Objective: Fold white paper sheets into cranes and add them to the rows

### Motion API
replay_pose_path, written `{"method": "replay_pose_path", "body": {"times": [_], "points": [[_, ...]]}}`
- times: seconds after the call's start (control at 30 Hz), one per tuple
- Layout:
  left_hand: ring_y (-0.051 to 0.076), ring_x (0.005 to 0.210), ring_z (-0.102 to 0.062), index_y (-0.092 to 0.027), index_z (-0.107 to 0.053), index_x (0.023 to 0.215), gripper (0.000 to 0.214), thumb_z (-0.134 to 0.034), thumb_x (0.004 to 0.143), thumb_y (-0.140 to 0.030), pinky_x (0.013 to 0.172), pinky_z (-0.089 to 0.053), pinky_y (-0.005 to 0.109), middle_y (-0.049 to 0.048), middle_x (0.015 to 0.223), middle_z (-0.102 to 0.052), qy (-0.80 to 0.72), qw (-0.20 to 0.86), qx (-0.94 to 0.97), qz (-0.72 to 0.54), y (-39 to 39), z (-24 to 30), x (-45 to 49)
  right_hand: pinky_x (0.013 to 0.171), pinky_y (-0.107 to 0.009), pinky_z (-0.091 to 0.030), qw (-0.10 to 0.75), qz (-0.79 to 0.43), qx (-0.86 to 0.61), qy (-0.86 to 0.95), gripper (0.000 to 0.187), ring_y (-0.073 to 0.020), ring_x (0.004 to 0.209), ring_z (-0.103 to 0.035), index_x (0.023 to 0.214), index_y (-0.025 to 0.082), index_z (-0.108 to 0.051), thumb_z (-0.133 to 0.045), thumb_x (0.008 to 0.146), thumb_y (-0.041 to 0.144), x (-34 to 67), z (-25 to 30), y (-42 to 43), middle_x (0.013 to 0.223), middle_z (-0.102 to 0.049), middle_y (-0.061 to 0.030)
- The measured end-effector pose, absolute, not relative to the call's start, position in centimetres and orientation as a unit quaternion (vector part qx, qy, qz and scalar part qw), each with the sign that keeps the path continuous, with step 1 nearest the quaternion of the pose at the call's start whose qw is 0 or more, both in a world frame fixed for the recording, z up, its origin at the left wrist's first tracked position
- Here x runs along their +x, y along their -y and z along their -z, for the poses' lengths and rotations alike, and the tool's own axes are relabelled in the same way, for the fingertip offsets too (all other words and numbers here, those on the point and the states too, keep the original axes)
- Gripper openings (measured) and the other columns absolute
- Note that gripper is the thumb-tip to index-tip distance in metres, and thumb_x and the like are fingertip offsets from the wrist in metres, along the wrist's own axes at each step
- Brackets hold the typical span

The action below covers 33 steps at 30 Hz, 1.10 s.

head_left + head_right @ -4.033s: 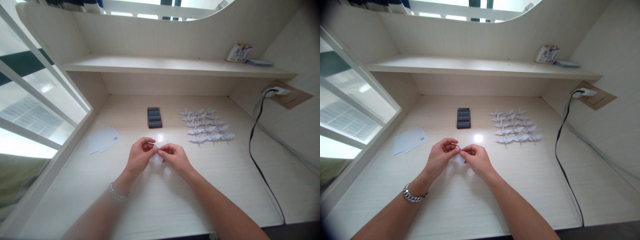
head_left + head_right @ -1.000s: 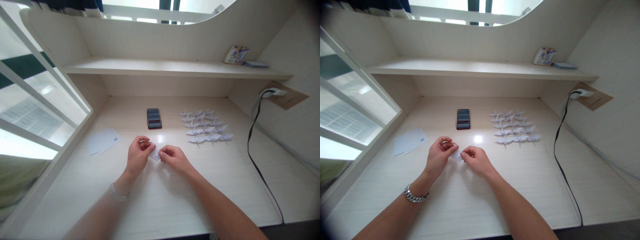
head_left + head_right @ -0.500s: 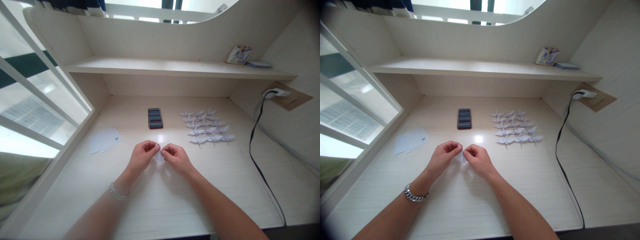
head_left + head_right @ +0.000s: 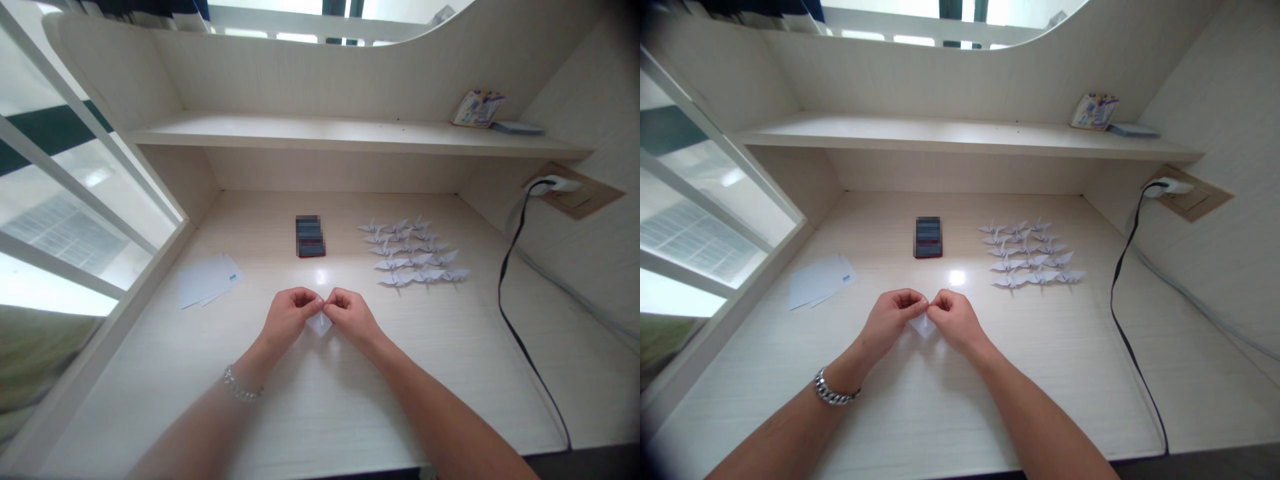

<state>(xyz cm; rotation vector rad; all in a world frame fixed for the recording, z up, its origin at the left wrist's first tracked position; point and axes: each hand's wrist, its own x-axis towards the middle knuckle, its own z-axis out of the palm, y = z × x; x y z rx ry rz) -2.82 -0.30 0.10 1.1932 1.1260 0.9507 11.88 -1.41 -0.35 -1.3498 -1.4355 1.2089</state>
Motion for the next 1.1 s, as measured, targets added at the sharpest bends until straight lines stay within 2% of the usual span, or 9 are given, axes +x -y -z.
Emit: {"method": "replay_pose_path", "body": {"times": [0.23, 0.7, 0.87, 1.1], "points": [[0.009, 0.056, -0.049, -0.013, -0.063, 0.068, 0.020, -0.069, 0.065, -0.031, 0.053, -0.037, 0.021, 0.0011, 0.063, -0.059, -0.492, 0.578, 0.474, -0.447, -0.1, 0.1, -2.8, 0.046, -0.021, -0.028, 0.403, -0.492, -0.539, 0.552, 0.011, -0.0084, 0.049, -0.037, 0.053, 0.017, -0.045, -0.050, 0.063, 0.018, 11.6, 0.8, 1.3, 0.050, -0.045, 0.0051], [0.010, 0.058, -0.051, -0.012, -0.063, 0.071, 0.020, -0.070, 0.065, -0.030, 0.055, -0.039, 0.021, 0.0012, 0.064, -0.059, -0.495, 0.551, 0.432, -0.515, -1.1, -0.6, -4.3, 0.050, -0.021, -0.033, 0.411, -0.492, -0.534, 0.551, 0.005, -0.0102, 0.053, -0.044, 0.059, 0.017, -0.053, -0.051, 0.064, 0.016, 12.3, 0.0, 1.5, 0.055, -0.052, 0.0028], [0.011, 0.061, -0.052, -0.012, -0.064, 0.071, 0.017, -0.069, 0.066, -0.028, 0.058, -0.040, 0.022, 0.0032, 0.067, -0.061, -0.470, 0.571, 0.506, -0.443, -0.6, -0.4, -3.6, 0.056, -0.023, -0.038, 0.420, -0.483, -0.521, 0.565, 0.012, -0.0124, 0.063, -0.050, 0.072, 0.017, -0.060, -0.053, 0.072, 0.026, 12.4, -0.5, 1.6, 0.067, -0.058, -0.0001], [0.011, 0.059, -0.051, -0.012, -0.065, 0.068, 0.018, -0.068, 0.066, -0.030, 0.055, -0.039, 0.022, 0.0029, 0.064, -0.062, -0.495, 0.556, 0.515, -0.426, 0.1, -0.2, -2.5, 0.049, -0.021, -0.030, 0.374, -0.463, -0.532, 0.602, 0.013, -0.0095, 0.054, -0.041, 0.058, 0.017, -0.049, -0.052, 0.070, 0.020, 12.3, -0.3, 1.5, 0.056, -0.047, 0.0044]]}}
